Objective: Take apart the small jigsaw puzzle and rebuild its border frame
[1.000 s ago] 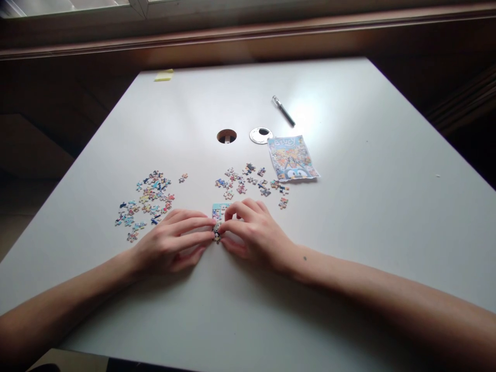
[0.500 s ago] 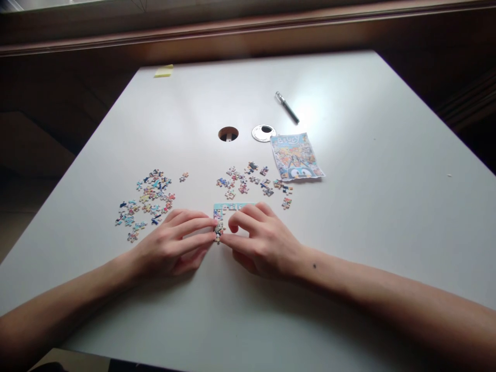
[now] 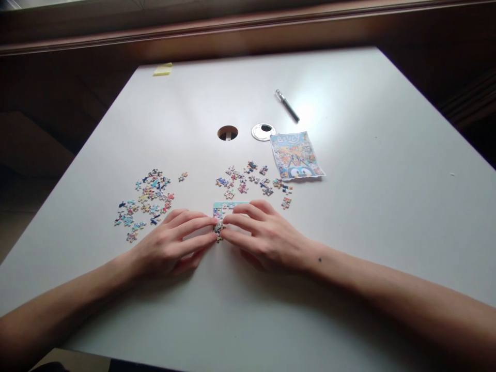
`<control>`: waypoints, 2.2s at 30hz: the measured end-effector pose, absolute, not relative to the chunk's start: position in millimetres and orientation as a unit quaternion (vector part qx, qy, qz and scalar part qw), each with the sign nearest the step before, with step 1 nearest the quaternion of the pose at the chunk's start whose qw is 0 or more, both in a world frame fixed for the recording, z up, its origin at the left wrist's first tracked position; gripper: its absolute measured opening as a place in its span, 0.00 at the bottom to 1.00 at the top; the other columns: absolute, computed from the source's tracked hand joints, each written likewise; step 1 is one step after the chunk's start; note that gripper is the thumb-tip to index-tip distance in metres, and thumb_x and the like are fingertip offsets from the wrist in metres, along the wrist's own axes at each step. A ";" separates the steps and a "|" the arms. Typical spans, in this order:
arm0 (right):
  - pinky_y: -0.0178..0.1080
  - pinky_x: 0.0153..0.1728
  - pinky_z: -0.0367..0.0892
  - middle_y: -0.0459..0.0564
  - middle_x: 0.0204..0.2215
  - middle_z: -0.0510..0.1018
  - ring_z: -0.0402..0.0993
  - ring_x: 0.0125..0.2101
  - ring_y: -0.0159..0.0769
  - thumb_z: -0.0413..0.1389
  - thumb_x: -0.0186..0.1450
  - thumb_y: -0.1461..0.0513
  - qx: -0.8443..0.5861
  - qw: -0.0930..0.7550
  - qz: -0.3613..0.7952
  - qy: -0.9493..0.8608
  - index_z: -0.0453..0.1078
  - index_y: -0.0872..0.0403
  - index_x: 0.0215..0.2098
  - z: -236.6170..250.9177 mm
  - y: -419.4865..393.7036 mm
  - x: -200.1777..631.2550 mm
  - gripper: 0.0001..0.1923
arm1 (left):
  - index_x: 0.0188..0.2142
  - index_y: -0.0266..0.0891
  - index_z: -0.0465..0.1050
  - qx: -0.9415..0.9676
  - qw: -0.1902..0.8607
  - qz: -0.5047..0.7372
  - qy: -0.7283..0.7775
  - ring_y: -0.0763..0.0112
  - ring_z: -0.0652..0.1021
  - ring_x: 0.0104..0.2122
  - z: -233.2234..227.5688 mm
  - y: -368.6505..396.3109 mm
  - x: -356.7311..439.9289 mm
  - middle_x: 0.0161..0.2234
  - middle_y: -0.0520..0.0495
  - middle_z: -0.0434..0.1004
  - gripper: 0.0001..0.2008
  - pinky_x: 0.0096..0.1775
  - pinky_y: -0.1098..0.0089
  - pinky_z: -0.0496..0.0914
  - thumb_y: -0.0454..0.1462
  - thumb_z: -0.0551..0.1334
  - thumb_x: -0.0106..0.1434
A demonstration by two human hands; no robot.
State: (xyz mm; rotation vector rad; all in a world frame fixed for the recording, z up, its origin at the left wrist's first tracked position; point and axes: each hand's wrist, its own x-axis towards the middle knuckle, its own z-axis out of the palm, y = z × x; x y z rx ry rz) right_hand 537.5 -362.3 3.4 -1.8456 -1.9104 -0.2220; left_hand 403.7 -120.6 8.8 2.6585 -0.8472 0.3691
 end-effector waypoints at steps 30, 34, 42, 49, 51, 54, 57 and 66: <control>0.50 0.58 0.63 0.54 0.59 0.72 0.63 0.62 0.45 0.51 0.70 0.67 -0.698 0.215 -0.059 -0.680 0.68 0.53 0.55 -3.8 -359.6 547.2 0.16 | 0.54 0.41 0.72 0.942 0.143 0.103 -0.285 0.53 0.71 0.58 10.4 -120.3 403.9 0.60 0.41 0.71 0.20 0.56 0.53 0.64 0.32 0.61 0.63; 0.51 0.57 0.62 0.54 0.60 0.72 0.63 0.61 0.45 0.50 0.71 0.66 -0.696 0.209 -0.057 -0.685 0.67 0.53 0.57 -2.5 -360.1 547.6 0.17 | 0.54 0.41 0.72 0.942 0.141 0.101 -0.287 0.53 0.71 0.57 10.0 -119.9 404.4 0.60 0.41 0.71 0.19 0.56 0.54 0.64 0.32 0.61 0.63; 0.42 0.40 0.63 0.55 0.38 0.76 0.67 0.38 0.39 0.45 0.71 0.68 -0.637 0.232 -0.029 -0.735 0.68 0.57 0.46 7.6 -363.2 544.1 0.11 | 0.55 0.39 0.70 0.935 0.159 0.114 -0.296 0.53 0.71 0.56 9.9 -119.5 403.7 0.58 0.37 0.71 0.21 0.55 0.53 0.65 0.31 0.61 0.62; 0.38 0.33 0.54 0.48 0.27 0.67 0.53 0.28 0.35 0.44 0.67 0.70 -0.637 0.219 0.085 -0.734 0.61 0.54 0.33 6.8 -362.7 544.9 0.08 | 0.36 0.38 0.66 0.920 0.203 0.124 -0.312 0.67 0.71 0.33 9.0 -120.0 401.7 0.33 0.45 0.72 0.06 0.37 0.65 0.66 0.27 0.57 0.62; 0.38 0.33 0.53 0.48 0.28 0.67 0.53 0.29 0.36 0.46 0.66 0.69 -0.639 0.218 0.086 -0.733 0.59 0.53 0.32 5.2 -363.1 544.6 0.07 | 0.33 0.39 0.63 0.912 0.210 0.103 -0.336 0.68 0.67 0.29 9.0 -119.7 401.5 0.29 0.47 0.68 0.07 0.32 0.67 0.62 0.27 0.55 0.63; 0.39 0.32 0.52 0.48 0.28 0.67 0.52 0.29 0.36 0.47 0.65 0.69 -0.641 0.214 0.079 -0.733 0.57 0.52 0.31 3.2 -363.9 543.9 0.07 | 0.31 0.40 0.59 0.908 0.213 0.084 -0.350 0.68 0.64 0.26 9.5 -120.0 401.9 0.25 0.49 0.64 0.08 0.29 0.66 0.57 0.27 0.53 0.63; 0.39 0.32 0.52 0.48 0.28 0.67 0.52 0.29 0.36 0.47 0.65 0.69 -0.640 0.215 0.076 -0.734 0.57 0.52 0.30 2.7 -364.1 543.7 0.07 | 0.30 0.41 0.58 0.907 0.212 0.073 -0.356 0.67 0.62 0.25 11.2 -120.6 402.6 0.24 0.49 0.62 0.07 0.29 0.65 0.55 0.27 0.53 0.61; 0.38 0.32 0.52 0.48 0.28 0.67 0.51 0.29 0.36 0.46 0.66 0.68 -0.641 0.216 0.064 -0.734 0.58 0.53 0.30 4.3 -364.1 544.6 0.08 | 0.28 0.42 0.49 0.891 0.231 0.012 -0.391 0.66 0.60 0.24 18.1 -116.6 404.4 0.23 0.50 0.60 0.11 0.28 0.63 0.54 0.30 0.54 0.50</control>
